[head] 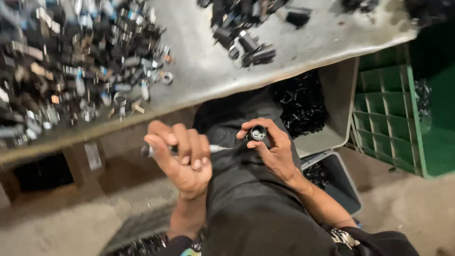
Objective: The person picks black cylindrical lock components from a large pile on a workbench, works on each one with a small screwdriver-like tool, and places them into separate piles on the bench. They repeatedly reach into the pile, turn and manipulate the cylinders in both hands, and sort them into groups.
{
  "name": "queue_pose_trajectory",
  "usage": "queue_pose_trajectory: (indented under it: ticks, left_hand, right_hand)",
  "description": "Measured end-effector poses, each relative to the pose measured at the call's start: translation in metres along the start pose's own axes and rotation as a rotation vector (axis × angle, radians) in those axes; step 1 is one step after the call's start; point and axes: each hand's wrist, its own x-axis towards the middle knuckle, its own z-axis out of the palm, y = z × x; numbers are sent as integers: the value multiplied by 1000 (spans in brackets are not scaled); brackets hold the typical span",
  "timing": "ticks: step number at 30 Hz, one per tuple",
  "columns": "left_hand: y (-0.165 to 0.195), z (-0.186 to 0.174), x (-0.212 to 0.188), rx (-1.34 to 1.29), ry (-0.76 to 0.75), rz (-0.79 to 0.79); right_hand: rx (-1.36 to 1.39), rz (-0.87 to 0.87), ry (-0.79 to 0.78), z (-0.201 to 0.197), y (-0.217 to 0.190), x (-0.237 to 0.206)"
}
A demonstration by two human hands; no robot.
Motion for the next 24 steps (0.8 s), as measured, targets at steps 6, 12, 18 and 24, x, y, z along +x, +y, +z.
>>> queue_pose_trajectory:
  ticks: [6, 12, 18, 24]
  left_hand:
    - [-4, 25, -3, 1, -243, -14]
    - [-5, 27, -4, 76, -285, -96]
    - [-12, 28, -2, 186, -289, -95]
    - [-1, 22, 9, 422, -418, -123]
  right_hand:
    - [-112, -50, -69, 4, 13, -7]
    - [-303, -231, -117, 0, 20, -13]
    - [-245, -170, -194, -6, 30, -16]
    - [-187, -230, -274, -7, 40, -16]
